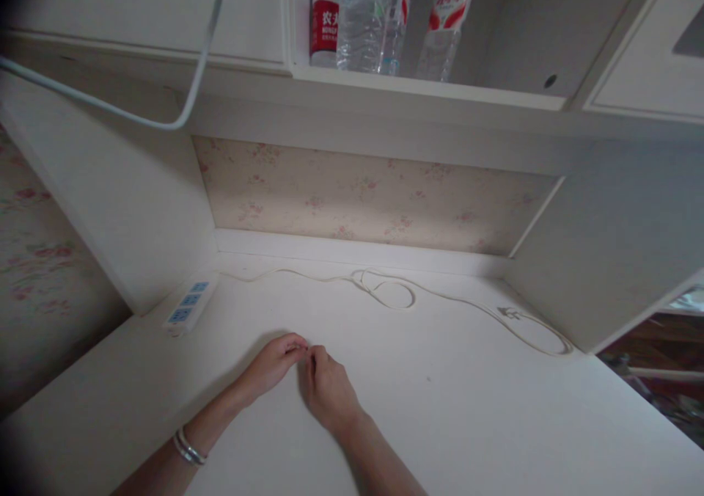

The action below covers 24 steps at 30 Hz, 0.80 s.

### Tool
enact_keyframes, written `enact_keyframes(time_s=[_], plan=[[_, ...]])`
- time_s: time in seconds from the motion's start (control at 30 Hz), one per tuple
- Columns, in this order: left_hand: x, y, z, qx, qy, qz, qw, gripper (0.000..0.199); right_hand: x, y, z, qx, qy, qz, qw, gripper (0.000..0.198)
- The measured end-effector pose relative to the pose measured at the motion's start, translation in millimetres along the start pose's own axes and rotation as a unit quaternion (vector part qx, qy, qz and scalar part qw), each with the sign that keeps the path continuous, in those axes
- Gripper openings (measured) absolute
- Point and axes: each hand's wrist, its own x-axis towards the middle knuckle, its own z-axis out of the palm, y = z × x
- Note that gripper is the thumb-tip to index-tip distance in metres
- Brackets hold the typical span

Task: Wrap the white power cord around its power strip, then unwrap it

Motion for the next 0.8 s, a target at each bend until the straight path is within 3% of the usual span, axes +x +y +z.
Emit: enact_keyframes(time_s=[0.6, 0.8], plan=[[-0.8, -13.6, 6.1, 0.035, 0.006, 0.036, 0.999, 0.02, 0.4, 1.7, 10.4, -0.091, 0.009, 0.0, 0.996, 0.022], [-1.7, -8.3, 5.5, 0.032, 0.005, 0.028, 0.999, 0.02, -0.1, -0.2, 8.6, -0.068, 0.011, -0.007, 0.998, 0.022]])
